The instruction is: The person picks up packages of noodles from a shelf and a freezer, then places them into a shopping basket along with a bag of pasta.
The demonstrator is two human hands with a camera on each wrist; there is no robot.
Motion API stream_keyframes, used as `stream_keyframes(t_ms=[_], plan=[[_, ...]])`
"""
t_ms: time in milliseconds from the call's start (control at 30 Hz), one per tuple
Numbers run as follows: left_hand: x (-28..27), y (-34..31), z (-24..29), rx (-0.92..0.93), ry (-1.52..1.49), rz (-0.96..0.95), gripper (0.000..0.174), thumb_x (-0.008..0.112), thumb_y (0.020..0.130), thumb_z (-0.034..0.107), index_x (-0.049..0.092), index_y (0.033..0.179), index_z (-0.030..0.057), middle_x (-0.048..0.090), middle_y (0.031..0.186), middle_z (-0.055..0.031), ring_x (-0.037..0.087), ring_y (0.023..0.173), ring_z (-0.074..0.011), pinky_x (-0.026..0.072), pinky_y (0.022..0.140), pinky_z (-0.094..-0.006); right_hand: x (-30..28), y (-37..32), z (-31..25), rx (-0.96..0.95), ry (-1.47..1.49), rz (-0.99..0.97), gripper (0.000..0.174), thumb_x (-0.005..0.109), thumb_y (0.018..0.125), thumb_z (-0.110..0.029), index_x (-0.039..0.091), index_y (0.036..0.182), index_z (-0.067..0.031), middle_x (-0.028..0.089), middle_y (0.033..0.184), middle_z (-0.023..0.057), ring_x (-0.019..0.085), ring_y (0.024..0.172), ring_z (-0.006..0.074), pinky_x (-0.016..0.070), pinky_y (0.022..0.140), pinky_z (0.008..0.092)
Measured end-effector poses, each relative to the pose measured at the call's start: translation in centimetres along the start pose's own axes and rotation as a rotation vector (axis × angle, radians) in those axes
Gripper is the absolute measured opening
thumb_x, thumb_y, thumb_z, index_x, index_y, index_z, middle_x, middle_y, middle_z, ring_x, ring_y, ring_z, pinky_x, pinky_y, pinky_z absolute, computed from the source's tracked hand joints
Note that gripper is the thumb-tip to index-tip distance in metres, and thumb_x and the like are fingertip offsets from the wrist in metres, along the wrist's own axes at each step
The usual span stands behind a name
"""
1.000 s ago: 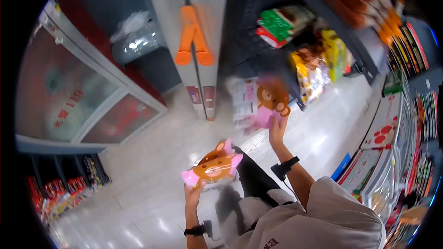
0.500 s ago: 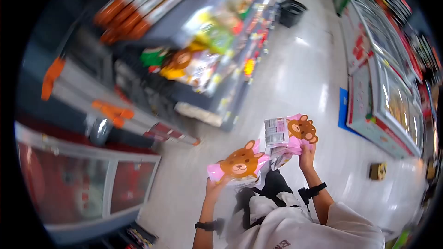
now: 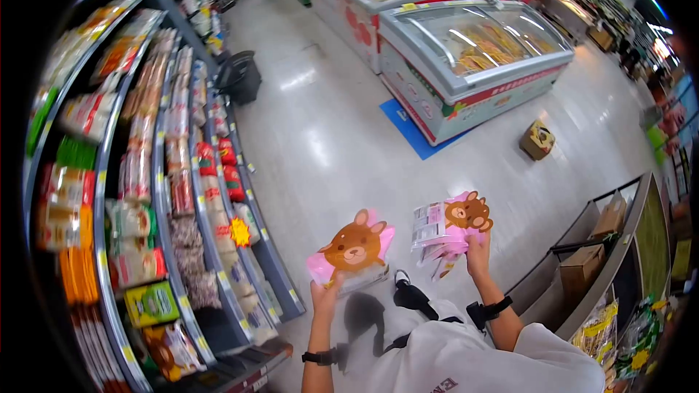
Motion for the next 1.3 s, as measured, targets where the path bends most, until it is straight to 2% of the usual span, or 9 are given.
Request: stream_keyframes(t_ms=[167,400,500,633,733,867,1067,1167,1300], plan=[[4.2,13.1,0.4,-0.131,0.166,-0.047,0.035,0.074,0.082,0.013,0.060,0.112,0.0011,0.064,0.098,-0.0037,0.060,0.083,-0.0114,0.0490,0.071,-0.0274,0.1,8.3,-0.7,0.001,0.038,0.304,0.056,0.047,0.081,0.004,0.036,0.136,-0.0046,0.050,0.120,0.0089,0.053,0.105,0.0193,0.0441,0.090,0.0297],[7.6,31.8,5.8,-0.234,0.004,-0.148,0.060,0.074,0.078,0.002,0.039,0.127,-0.0019,0.053,0.122,-0.0132,0.057,0.104,-0.0200,0.0491,0.089,-0.0332,3.9,19.7,-1.5,-0.074,-0.059,0.571,0.060,0.050,0.079,0.002,0.034,0.136,-0.0062,0.051,0.117,0.0091,0.054,0.105,0.0205,0.0479,0.085,0.0299],[7.5,41.5,7.4,-0.126,0.039,-0.201,0.061,0.075,0.079,0.006,0.038,0.126,-0.0024,0.053,0.117,-0.0139,0.058,0.100,-0.0199,0.0521,0.081,-0.0332,7.6,25.1,-1.5,0.009,0.143,0.653,0.053,0.049,0.079,0.003,0.038,0.128,-0.0109,0.052,0.109,0.0086,0.061,0.087,0.0216,0.0564,0.060,0.0372],[15.1,51.6,12.4,-0.273,0.061,-0.400,0.052,0.075,0.080,0.010,0.046,0.121,-0.0024,0.058,0.108,-0.0116,0.059,0.093,-0.0185,0.0541,0.071,-0.0313,9.4,31.3,-3.9,0.102,0.288,0.670,0.053,0.048,0.079,0.002,0.038,0.129,-0.0142,0.053,0.110,0.0098,0.061,0.088,0.0230,0.0570,0.063,0.0393],[18.0,60.3,10.4,-0.064,0.202,-0.465,0.037,0.075,0.080,0.011,0.058,0.110,-0.0006,0.062,0.100,-0.0066,0.059,0.085,-0.0141,0.0514,0.063,-0.0291,11.3,35.2,-1.8,0.149,0.390,0.690,0.046,0.048,0.080,0.000,0.043,0.124,-0.0109,0.056,0.106,0.0094,0.063,0.090,0.0243,0.0573,0.071,0.0404],[27.7,68.1,13.7,-0.186,0.216,-0.569,0.038,0.073,0.080,0.006,0.057,0.113,-0.0007,0.063,0.102,-0.0071,0.060,0.082,-0.0128,0.0514,0.071,-0.0285,14.2,43.4,-5.1,0.160,0.357,0.739,0.045,0.048,0.080,0.000,0.043,0.123,-0.0111,0.056,0.105,0.0088,0.061,0.085,0.0221,0.0568,0.068,0.0377],[35.2,77.5,17.1,-0.079,0.188,-0.455,0.034,0.073,0.081,0.010,0.057,0.109,0.0002,0.062,0.092,-0.0038,0.060,0.075,-0.0116,0.0502,0.062,-0.0250,15.9,56.2,-2.2,0.221,0.327,0.769,0.053,0.049,0.081,0.000,0.039,0.131,-0.0132,0.054,0.108,0.0082,0.059,0.090,0.0196,0.0561,0.070,0.0365],[35.6,84.6,15.5,-0.250,0.231,-0.477,0.029,0.073,0.084,0.018,0.060,0.106,0.0046,0.058,0.082,0.0039,0.048,0.060,-0.0020,0.0328,0.048,-0.0217,16.1,60.1,-0.6,0.225,0.295,0.726,0.054,0.049,0.082,-0.001,0.037,0.134,-0.0127,0.053,0.113,0.0084,0.059,0.093,0.0194,0.0555,0.074,0.0358],[41.6,90.3,18.6,-0.332,0.297,-0.503,0.028,0.070,0.086,0.019,0.060,0.107,0.0022,0.062,0.087,0.0002,0.056,0.066,-0.0056,0.0424,0.053,-0.0231,18.2,66.3,-3.7,0.283,0.333,0.832,0.047,0.053,0.082,-0.005,0.042,0.127,-0.0115,0.055,0.109,0.0079,0.059,0.096,0.0201,0.0553,0.076,0.0372]])
Point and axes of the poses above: each hand's wrist, its own y-axis towards the middle knuckle, its own x-axis out of the palm, z = x × y, the point moved 1 cm from there along y, towards the middle knuckle
